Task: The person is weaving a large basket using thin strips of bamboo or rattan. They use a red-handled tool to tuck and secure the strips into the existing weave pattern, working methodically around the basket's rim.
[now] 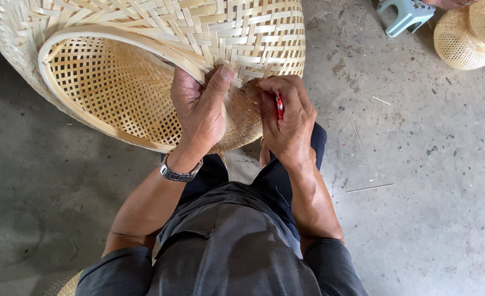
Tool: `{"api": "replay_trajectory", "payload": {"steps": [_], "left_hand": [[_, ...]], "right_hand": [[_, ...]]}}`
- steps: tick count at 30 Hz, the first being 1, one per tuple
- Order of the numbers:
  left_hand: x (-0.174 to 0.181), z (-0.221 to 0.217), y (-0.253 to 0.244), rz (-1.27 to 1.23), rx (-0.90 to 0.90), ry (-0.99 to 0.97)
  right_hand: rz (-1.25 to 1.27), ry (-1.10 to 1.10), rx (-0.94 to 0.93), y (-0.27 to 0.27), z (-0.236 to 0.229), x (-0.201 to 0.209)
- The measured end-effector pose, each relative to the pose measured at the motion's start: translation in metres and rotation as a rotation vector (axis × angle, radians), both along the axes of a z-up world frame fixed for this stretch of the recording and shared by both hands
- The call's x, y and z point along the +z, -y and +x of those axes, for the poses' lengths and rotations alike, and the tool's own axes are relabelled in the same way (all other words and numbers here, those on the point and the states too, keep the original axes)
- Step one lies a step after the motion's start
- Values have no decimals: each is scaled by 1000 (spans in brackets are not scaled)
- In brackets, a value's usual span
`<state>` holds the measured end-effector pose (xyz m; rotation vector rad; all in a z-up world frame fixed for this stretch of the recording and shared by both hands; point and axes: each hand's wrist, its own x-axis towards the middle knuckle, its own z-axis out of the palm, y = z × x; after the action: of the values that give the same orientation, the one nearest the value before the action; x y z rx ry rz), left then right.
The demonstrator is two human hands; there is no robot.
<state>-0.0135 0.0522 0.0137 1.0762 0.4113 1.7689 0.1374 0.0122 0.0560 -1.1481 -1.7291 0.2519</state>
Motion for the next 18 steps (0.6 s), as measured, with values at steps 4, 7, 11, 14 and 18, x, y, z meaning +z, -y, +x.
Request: {"api": "replay_trajectory", "payload": {"steps": [4,7,11,14,18], "left_hand": [[0,0,0,-3,-2,-2],[-1,0,0,-3,-1,-5],[0,1,-1,0,7,-2],[2,3,-3,7,2,18],[3,-2,-5,9,34,3]], "right_hand": [[-2,-13,15,0,1,0],[-1,-19,13,-1,0,-2],[24,-23,8,-2,-1,-6],[62,-30,-25,2,0,-9],[49,-65,-82,12,4,-14]]}}
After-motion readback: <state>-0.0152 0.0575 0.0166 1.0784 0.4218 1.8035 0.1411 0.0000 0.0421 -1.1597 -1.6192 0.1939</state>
